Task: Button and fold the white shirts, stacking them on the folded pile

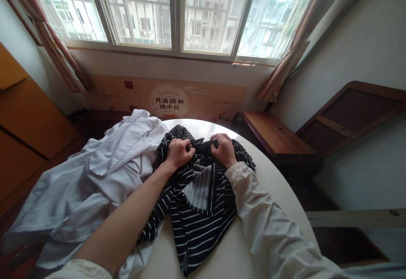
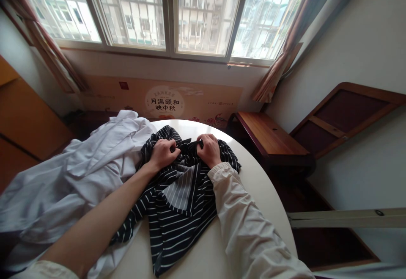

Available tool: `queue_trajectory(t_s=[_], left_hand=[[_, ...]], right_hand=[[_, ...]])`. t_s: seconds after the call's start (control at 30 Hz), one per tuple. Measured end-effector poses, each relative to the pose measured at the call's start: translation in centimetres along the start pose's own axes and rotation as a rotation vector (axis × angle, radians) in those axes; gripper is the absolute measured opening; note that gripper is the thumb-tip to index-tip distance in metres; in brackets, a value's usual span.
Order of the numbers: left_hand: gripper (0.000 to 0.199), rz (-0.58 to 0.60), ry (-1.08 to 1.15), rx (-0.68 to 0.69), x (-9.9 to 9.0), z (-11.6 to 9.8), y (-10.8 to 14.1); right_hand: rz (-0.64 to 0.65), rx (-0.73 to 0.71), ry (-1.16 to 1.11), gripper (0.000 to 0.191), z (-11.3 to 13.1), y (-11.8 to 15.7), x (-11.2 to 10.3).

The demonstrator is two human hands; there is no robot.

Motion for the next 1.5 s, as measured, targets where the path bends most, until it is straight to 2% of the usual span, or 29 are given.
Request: queue_trajectory(t_s=[0.1, 0.2, 0.3, 0.33, 0.43, 0.5, 0.57, 0.67, 0.73, 0.83, 0.97, 1.03, 1.13, 1.23, 1.3, 1.37, 1.5], left_hand=[[0.025, 0.013, 0.013, -0.044, 0.4, 0.1, 0.1], [0.022, 0.015, 0.031, -0.063, 0.4, 0.2, 0.1], [0.049, 0.070, -0.003, -0.036, 0.5, 0.4, 0.1], [0.050, 0.093, -0.014, -0.026, 0.6, 0.5, 0.2], [0.024, 0.114, -0.033, -0.021, 0.9, 0.7, 0.2], [0.010, 0.064, -0.055, -0.028, 0.7, 0.7, 0.1], [0.007, -0.017, -0.087, -0.026, 0.2, 0.5, 0.0], [0.007, -0.124, -0.118, 0.024, -0.9, -0.1, -0.1], [0.007, -0.148, -0.097, 0.074, -1.2, -0.4, -0.2], [0.011, -0.132, -0.027, 0.078, -1.0, -0.2, -0.3], [0.013, -0.138, 0.047, -0.038, -0.1, 0.7, -0.2], [0.020, -0.157, 0.100, -0.074, 0.2, 1.0, -0.2], [0.031, -0.172, 0.177, -0.107, 0.2, 1.1, -0.2], [0.022, -0.144, 0.202, -0.119, -0.1, 1.0, -0.5], [0.019, -0.112, 0.217, -0.104, -0.1, 1.1, -0.6], [0.028, -0.093, 0.242, -0.081, -0.2, 1.2, -0.7], [0.033, -0.130, 0.284, -0.073, 0.0, 1.7, -0.8]], right_hand=[[-0.005, 0.015, -0.069, 0.021, 0.0, 0.3, 0.1], [0.034, -0.040, -0.091, 0.019, 0.3, 0.6, 0.3], [0.117, -0.119, -0.072, 0.009, 0.5, 0.7, 0.4], [0.138, -0.134, -0.069, 0.008, 0.5, 0.7, 0.5], [0.147, -0.149, -0.089, 0.008, 0.5, 0.6, 0.5], [0.114, -0.142, -0.118, 0.010, 0.5, 0.7, 0.4], [0.064, -0.113, -0.147, 0.013, 0.5, 0.7, 0.2], [0.024, -0.077, -0.180, 0.019, 0.5, 0.9, 0.0], [0.043, -0.073, -0.194, 0.022, 0.6, 1.0, -0.1], [0.113, -0.073, -0.208, 0.023, 0.8, 1.1, -0.3], [0.206, -0.151, -0.271, 0.014, 1.1, 1.1, -0.7], [0.218, -0.166, -0.295, 0.011, 1.1, 1.1, -0.8], [0.173, -0.104, -0.282, 0.020, 0.9, 1.0, -0.6], [0.149, -0.116, -0.278, 0.018, 1.0, 1.0, -0.5], [0.180, -0.174, -0.302, 0.020, 1.1, 1.0, -0.8], [0.220, -0.216, -0.327, 0.026, 1.2, 1.1, -1.1], [0.274, -0.237, -0.294, 0.042, 1.3, 1.0, -0.9]])
Point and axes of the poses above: each hand's wrist, its own y-axis away from the middle knuckle, its own x-axis out of the palm, z = x × y, the point moved 2 cm from there along -y, towards the middle knuckle, and after that the axes turned 5 degrees about x, right-handed, at the moved point
